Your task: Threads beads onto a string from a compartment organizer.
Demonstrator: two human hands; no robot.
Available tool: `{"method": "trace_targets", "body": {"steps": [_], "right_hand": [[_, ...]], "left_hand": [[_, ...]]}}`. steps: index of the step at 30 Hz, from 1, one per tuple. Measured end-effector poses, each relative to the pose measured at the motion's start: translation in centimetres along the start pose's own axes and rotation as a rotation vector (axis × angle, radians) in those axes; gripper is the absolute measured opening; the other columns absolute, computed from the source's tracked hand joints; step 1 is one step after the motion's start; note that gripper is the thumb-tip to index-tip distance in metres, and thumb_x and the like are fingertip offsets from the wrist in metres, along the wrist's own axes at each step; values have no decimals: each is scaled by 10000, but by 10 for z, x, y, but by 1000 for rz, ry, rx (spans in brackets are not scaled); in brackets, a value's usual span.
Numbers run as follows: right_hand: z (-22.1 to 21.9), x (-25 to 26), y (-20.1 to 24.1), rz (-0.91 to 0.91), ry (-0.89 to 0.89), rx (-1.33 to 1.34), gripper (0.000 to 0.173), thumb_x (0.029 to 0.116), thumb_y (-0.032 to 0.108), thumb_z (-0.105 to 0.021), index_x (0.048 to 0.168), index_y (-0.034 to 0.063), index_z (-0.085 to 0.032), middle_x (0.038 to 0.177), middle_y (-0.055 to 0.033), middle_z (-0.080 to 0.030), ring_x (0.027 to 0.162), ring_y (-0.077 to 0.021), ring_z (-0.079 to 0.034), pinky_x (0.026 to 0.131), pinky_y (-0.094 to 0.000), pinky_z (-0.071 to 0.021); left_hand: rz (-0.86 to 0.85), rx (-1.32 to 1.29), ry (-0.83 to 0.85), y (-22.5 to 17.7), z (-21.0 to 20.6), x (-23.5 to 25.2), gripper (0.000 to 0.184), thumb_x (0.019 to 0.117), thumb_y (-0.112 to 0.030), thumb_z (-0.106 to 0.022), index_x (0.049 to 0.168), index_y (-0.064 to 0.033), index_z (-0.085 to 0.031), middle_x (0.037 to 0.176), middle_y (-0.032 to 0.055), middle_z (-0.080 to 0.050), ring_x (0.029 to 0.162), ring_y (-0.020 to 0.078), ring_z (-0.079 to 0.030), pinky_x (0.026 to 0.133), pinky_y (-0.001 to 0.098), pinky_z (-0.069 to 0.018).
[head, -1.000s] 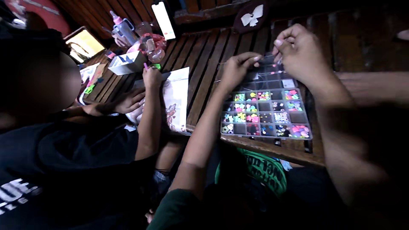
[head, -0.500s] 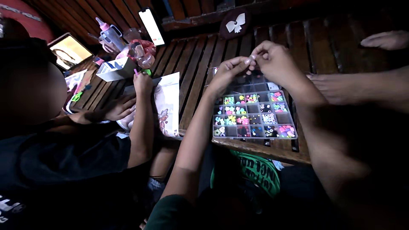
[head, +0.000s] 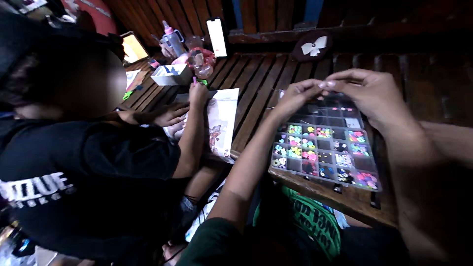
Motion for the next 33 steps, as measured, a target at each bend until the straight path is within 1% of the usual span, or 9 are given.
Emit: {"method": "trace_targets", "body": {"steps": [2, 5, 8, 9, 11, 20, 26, 31, 33], "right_hand": [[1, 0, -2, -11, -1, -46, 202, 978, 162, -687, 1130, 30, -703, 1061, -61, -695, 930, -41, -630, 878, -281, -529], [2, -1, -2, 7, -1, -132, 210, 990, 134, -669, 1119, -32, -680, 1080, -153, -676, 922, -129, -609, 885, -384, -511], [1, -2, 2, 53, 3, -242, 215, 999, 144, -668, 1115, -37, -670, 1027, -171, -661, 833, -155, -564, 802, -401, -484], [0, -2, 3, 67, -2, -279, 219, 1000, 143, -669, 1116, -43, -674, 1026, -203, -665, 838, -209, -582, 804, -451, -487], [-2, -3, 4, 101, -17, -337, 211, 1009, 127, -660, 1113, -57, -677, 1036, -264, -665, 867, -342, -621, 816, -571, -487], [-14, -2, 3, 181, 24, -514, 212, 1060, 34, -497, 1154, -120, -608, 1187, -365, -606, 1052, -559, -600, 896, -740, -412], [-20, -3, 1, 105, 68, -552, 247, 1086, 71, -452, 1192, -131, -547, 1227, -387, -567, 1084, -586, -585, 910, -757, -399], [-18, -2, -6, -55, 80, -391, 328, 1118, 126, -386, 1278, -135, -502, 1307, -366, -522, 1094, -497, -595, 945, -662, -441], [-15, -3, -8, -123, 83, -371, 350, 1127, 163, -379, 1305, -113, -501, 1238, -362, -559, 1056, -481, -599, 923, -662, -433]], "left_hand": [[23, 30, 12, 0, -2, 0, 195, 1052, 7, -472, 1058, 97, -644, 885, 51, -652, 793, 62, -613, 784, 246, -544], [68, 35, 32, 4, -2, 2, 206, 1054, 10, -463, 1071, 114, -641, 900, 68, -643, 783, 58, -596, 773, 235, -533], [97, 5, 34, 3, -4, 2, 216, 1060, 12, -448, 1035, 114, -636, 846, 51, -623, 751, 46, -582, 756, 220, -526], [101, -1, 31, 4, -4, 2, 220, 1061, 12, -443, 1026, 116, -633, 834, 49, -623, 744, 46, -583, 755, 221, -528], [98, -3, 18, 5, -3, 1, 224, 1057, 24, -440, 1020, 126, -636, 831, 58, -635, 734, 50, -589, 746, 227, -531], [139, 15, 32, 7, -6, 0, 249, 1080, -19, -424, 1030, 124, -621, 802, 45, -615, 718, 49, -586, 732, 218, -528], [136, 72, 37, 9, -6, 1, 251, 1086, -30, -411, 1068, 124, -608, 825, 55, -613, 730, 55, -581, 727, 226, -523], [100, 108, 46, 7, -7, 2, 209, 1070, -19, -456, 1084, 115, -616, 903, 84, -630, 794, 65, -589, 781, 234, -524], [78, 135, 52, 5, -7, 1, 183, 1050, -1, -494, 1116, 119, -616, 960, 103, -636, 827, 66, -594, 810, 236, -528]]}}
Point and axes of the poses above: each hand's wrist, its own x-axis towards the middle knuckle, its own z-axis out of the back of the hand, y = z × x, the point moved 7 cm from there along x, towards the middle knuckle
